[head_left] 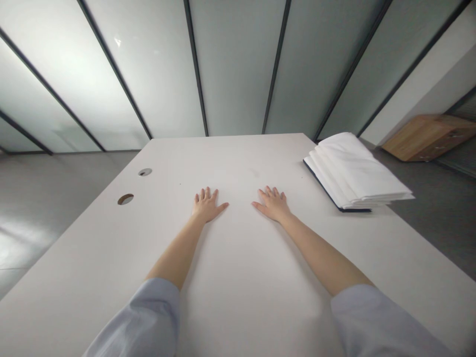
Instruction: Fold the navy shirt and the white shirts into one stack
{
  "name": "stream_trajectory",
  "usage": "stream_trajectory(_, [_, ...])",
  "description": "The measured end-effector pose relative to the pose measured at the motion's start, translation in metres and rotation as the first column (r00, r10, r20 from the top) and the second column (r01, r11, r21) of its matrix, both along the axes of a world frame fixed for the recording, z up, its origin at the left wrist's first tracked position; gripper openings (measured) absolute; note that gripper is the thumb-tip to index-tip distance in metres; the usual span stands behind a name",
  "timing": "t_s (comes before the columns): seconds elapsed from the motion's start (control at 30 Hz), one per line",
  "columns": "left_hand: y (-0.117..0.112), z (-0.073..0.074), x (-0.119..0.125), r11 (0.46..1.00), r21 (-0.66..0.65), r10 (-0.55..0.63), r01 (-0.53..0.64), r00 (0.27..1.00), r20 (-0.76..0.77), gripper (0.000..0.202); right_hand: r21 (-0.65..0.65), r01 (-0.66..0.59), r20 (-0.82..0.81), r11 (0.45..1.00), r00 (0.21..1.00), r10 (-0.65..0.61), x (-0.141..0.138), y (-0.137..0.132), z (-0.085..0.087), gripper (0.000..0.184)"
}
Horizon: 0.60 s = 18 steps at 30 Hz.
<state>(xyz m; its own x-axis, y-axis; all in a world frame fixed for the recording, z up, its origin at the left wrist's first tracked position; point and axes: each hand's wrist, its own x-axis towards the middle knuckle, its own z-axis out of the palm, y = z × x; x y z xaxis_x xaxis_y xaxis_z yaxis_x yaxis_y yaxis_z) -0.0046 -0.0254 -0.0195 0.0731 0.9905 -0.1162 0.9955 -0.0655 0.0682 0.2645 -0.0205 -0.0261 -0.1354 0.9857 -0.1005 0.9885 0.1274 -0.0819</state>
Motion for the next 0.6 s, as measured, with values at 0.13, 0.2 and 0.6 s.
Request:
stream_trajectory(0.13, [0.0007, -0.0008, -0.001, 1.0, 0.005, 0.0, 0.0, 1.0, -0.009, 0.09, 0.005, -0.003, -0.001, 1.0, 1.0, 0.003, -0.0003, 0.0003, -0.0004, 0.079])
stream_trajectory(0.2, [0.0013, -0.0016, -0.0016, 1.0, 0.009, -0.001, 0.001, 1.0, -0.012, 0.091, 0.003, -0.003, -0.003, 1.0, 1.0, 0.003, -0.0004, 0.0005, -0.0002, 0.079])
stream_trajectory(0.6, [0.0009, -0.0021, -0.0029, 0.998, 0.065, 0.007, -0.006, 1.0, -0.004, 0.087, 0.067, -0.008, -0.028, 0.998, 1.0, 0.01, -0.002, -0.0003, 0.0016, 0.067])
